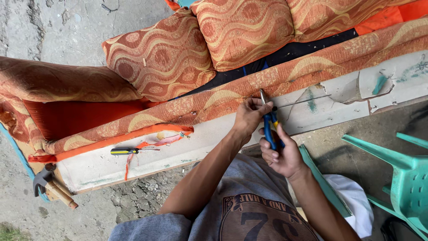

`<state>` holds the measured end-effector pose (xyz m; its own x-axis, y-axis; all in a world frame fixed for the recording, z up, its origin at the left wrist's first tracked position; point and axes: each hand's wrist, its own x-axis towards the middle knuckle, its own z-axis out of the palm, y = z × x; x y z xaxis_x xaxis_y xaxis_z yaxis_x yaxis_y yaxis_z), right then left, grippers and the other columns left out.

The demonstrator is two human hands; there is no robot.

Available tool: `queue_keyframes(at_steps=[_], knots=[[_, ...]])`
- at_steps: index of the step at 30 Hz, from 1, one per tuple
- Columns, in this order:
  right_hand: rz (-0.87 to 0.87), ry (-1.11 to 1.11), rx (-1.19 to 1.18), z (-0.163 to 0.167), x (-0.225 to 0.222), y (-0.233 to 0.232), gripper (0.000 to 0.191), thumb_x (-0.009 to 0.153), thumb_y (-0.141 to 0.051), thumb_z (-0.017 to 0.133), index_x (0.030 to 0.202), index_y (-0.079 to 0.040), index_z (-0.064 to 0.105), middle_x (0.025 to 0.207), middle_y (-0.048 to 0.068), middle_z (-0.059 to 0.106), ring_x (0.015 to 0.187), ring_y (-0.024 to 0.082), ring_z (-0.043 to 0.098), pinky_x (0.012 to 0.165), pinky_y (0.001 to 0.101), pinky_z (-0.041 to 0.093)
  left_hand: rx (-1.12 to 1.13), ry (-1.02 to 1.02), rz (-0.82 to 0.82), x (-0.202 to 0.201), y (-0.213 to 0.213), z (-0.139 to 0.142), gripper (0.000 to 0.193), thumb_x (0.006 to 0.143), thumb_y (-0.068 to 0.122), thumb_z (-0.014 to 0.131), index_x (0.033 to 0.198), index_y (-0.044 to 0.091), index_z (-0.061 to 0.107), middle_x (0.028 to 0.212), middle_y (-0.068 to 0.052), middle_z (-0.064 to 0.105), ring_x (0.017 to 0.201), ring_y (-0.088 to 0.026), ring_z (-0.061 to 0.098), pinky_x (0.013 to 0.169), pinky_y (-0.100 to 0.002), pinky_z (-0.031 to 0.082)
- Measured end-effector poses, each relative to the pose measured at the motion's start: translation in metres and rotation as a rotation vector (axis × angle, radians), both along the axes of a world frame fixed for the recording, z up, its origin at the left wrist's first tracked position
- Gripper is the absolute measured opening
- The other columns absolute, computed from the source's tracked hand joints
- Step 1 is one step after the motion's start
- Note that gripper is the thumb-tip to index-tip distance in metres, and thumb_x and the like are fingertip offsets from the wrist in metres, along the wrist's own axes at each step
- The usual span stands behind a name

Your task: The person uses pliers to pull out staples from the edge of a sofa cushion and then uses a hammer and nail to secure the fabric to the wooden frame. The person works along the length of the cushion, removing old fasteners and inserting new ones.

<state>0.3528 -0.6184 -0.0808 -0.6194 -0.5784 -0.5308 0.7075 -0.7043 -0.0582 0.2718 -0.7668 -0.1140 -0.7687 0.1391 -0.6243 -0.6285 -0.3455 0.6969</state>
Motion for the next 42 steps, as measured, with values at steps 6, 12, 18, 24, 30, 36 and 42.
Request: queue_keyframes(at_steps=[6,12,18,24,30,36,42], knots=[[-0.118,0.047,-0.422,-0.010,0.014,-0.018,0.055,0.116,-0.051,0.041,0.119,0.001,0.058,0.083,0.008,0.057,0.056,0.012,0.051,0.050,0.0229,0.043,0.118,-0.069,-0.095,0.007,-0.012,0.007,0.034,0.098,0.032,0.066,0.118,0.005,0.064,0.100,-0.004,0.073,0.092,-0.012,0.068,0.084,-0.031,0.057],[0.248,0.212,0.832,0.010,0.023,-0.020,0.039,0.104,-0.040,0.053,0.103,-0.002,0.059,0.075,0.001,0.052,0.064,0.016,0.058,0.057,0.0320,0.048,0.120,0.007,-0.117,0.013,-0.014,0.011,0.038,0.104,0.034,0.060,0.119,-0.001,0.067,0.099,-0.007,0.074,0.090,-0.016,0.068,0.084,-0.034,0.056],[0.376,0.341,0.962,0.043,0.031,0.004,0.041,0.102,-0.041,0.051,0.102,-0.002,0.064,0.068,0.000,0.048,0.063,0.014,0.059,0.060,0.0334,0.055,0.272,-0.106,0.138,0.000,-0.007,0.015,0.037,0.106,0.038,0.052,0.117,0.004,0.065,0.096,-0.009,0.076,0.085,-0.017,0.072,0.073,-0.030,0.058],[0.396,0.392,1.123,0.059,0.041,0.017,0.044,0.099,-0.042,0.051,0.117,-0.005,0.066,0.067,0.003,0.053,0.067,0.018,0.065,0.061,0.0323,0.052,0.311,-0.226,0.267,-0.010,0.007,0.001,0.035,0.108,0.033,0.050,0.112,0.001,0.065,0.099,-0.013,0.075,0.088,-0.022,0.074,0.076,-0.032,0.062],[0.471,0.410,1.148,0.042,0.019,0.024,0.046,0.102,-0.042,0.049,0.103,0.000,0.066,0.072,0.005,0.060,0.078,0.022,0.076,0.064,0.0322,0.058,0.268,-0.153,0.194,0.020,-0.012,-0.003,0.033,0.108,0.027,0.046,0.111,0.001,0.064,0.102,-0.013,0.075,0.090,-0.020,0.075,0.085,-0.035,0.062],[0.625,0.325,1.049,0.020,-0.016,0.012,0.041,0.100,-0.041,0.053,0.105,-0.002,0.064,0.068,0.006,0.058,0.070,0.023,0.073,0.060,0.0327,0.058,-0.001,-0.018,-0.008,0.049,-0.026,-0.002,0.034,0.108,0.029,0.058,0.108,-0.002,0.070,0.091,-0.007,0.071,0.080,-0.013,0.066,0.076,-0.030,0.057],[0.637,0.375,1.057,0.021,-0.018,0.015,0.043,0.101,-0.041,0.053,0.102,0.000,0.063,0.069,0.005,0.059,0.073,0.023,0.075,0.061,0.0323,0.060,-0.049,0.095,0.026,0.057,-0.020,-0.001,0.023,0.104,0.019,0.063,0.109,-0.002,0.071,0.087,-0.004,0.069,0.078,-0.009,0.061,0.073,-0.027,0.055]])
